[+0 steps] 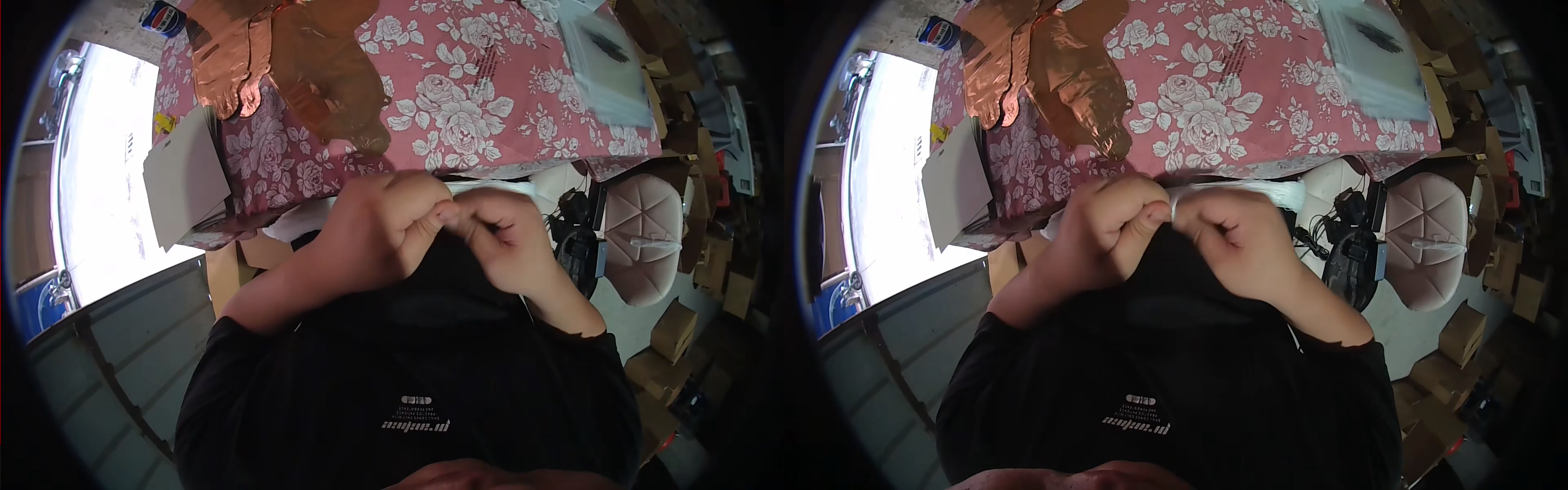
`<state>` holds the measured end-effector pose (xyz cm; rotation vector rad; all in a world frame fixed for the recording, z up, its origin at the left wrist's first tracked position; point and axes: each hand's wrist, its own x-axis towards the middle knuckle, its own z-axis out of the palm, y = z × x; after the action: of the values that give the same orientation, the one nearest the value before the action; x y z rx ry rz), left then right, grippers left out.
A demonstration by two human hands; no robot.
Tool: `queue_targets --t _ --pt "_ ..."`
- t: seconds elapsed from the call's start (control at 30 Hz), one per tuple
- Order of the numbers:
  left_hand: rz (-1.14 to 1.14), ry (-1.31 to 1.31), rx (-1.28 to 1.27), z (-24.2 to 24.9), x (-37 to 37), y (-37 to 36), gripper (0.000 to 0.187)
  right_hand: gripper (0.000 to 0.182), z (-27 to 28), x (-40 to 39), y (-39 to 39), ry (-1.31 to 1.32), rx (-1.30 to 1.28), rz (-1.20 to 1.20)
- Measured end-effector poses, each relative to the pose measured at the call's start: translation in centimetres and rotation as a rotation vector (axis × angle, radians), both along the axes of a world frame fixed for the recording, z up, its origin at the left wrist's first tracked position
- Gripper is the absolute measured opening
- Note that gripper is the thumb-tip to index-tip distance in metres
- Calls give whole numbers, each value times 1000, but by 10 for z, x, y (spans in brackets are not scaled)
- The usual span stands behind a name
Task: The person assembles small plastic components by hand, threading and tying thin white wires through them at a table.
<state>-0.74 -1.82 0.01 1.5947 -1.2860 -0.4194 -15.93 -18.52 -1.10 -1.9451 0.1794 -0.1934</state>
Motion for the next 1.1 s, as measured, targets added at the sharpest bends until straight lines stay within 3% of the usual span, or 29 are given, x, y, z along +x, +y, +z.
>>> queue_targets --t 0.03,0.1,0.17,0.23,0.27,0.3,0.37,0.43,0.5,0.57,0.6,0.63,0.7,0.77,0.83,0.9,0.97,1.03,1.1 --pt "10 -4 -3 -1 3 0 7 10 4 -5 3 146 385 110" --pt "10 -5 -10 -2 5 -4 7 10 27 -12 1 271 830 123" --pt "-2 42 -37 -8 2 -7 8 15 21 -15 -2 -18 877 38" --pt "-47 44 63 -7 -1 -3 11 17 26 0 3 -227 798 -250" --pt "-49 47 57 -5 -4 -4 12 16 19 4 -1 -210 526 -314" --pt "-48 52 49 -4 -6 -5 12 16 13 7 -6 -210 524 -315" --pt "-26 57 35 -4 -3 -4 14 15 2 10 -17 -149 -283 -104" --pt "25 123 -10 -3 2 -5 12 16 1 3 -12 -4 -160 36" --pt "21 143 12 -4 5 -4 14 13 16 -5 -6 255 597 247" --pt "17 196 16 -6 3 -5 15 14 24 -8 -8 232 747 264" --pt "-22 232 95 -3 -1 -4 14 16 23 -6 -6 53 840 121" --pt "-25 250 -58 -15 -7 -7 14 18 21 -3 -4 -129 925 -25" --pt "-41 185 -51 -12 -7 -8 14 18 9 12 -1 -246 413 -248" --pt "-24 190 19 -2 -3 -4 15 14 5 14 -15 -214 -375 -114" --pt "1 198 96 -1 2 -1 16 12 4 5 -8 41 -30 86" --pt "15 235 30 -7 7 -2 16 12 15 -4 2 271 629 124" --pt "0 221 17 -11 4 -4 17 15 24 -9 -1 156 774 170" --pt "-47 395 38 -9 -5 -5 17 19 15 -5 0 -72 851 16" --pt "-18 254 8 -13 -7 -5 17 20 16 6 6 -152 548 -209"
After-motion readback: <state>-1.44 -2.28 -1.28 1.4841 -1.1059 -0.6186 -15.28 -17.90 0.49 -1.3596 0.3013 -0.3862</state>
